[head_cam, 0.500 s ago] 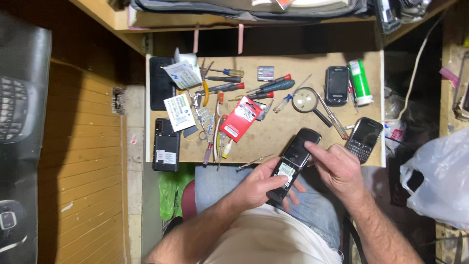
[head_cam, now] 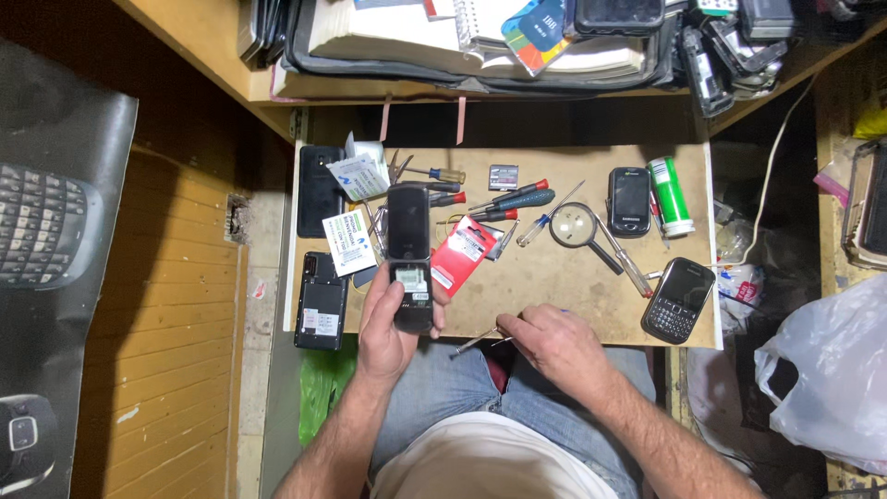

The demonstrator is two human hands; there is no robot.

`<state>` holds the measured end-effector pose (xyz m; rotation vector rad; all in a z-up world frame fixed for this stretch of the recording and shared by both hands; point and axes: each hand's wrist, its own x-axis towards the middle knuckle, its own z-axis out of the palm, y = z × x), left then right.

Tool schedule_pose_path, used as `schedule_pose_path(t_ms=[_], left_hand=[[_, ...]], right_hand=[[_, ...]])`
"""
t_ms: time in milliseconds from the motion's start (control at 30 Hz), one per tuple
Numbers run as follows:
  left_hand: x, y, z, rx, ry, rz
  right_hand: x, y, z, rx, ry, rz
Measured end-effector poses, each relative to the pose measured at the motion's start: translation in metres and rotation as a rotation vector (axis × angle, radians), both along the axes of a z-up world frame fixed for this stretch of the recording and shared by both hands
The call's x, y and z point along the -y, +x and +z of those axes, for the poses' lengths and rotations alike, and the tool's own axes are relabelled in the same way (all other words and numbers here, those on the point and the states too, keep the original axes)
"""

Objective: The person disassembles a black mobile phone using a small screwdriver and a magnifying glass. They remove the back cover, unscrew internal components, and inspect the interior. The person then reassembles the phone, securing the back cover and screws.

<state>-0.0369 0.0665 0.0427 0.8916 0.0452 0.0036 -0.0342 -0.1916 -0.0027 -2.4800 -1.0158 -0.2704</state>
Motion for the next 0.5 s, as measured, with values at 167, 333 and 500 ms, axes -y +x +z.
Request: schedule_pose_path(t_ms=[167,333,500], left_hand=[[0.004,0.006,-0.016,-0.063,-0.073,-0.045],[0.009,0.007,-0.017,-0.073,-0.071,-0.017],[0.01,0.009,-0.006,-0.099,-0.076,0.005]], right_hand=[[0.004,0.003,-0.017,0.031,-0.062,0.012],[0.014,0.02,-0.02,-0.037,-0.121,-0.096],[0.01,0.029,0.003,-0.043,-0.198,-0.154]])
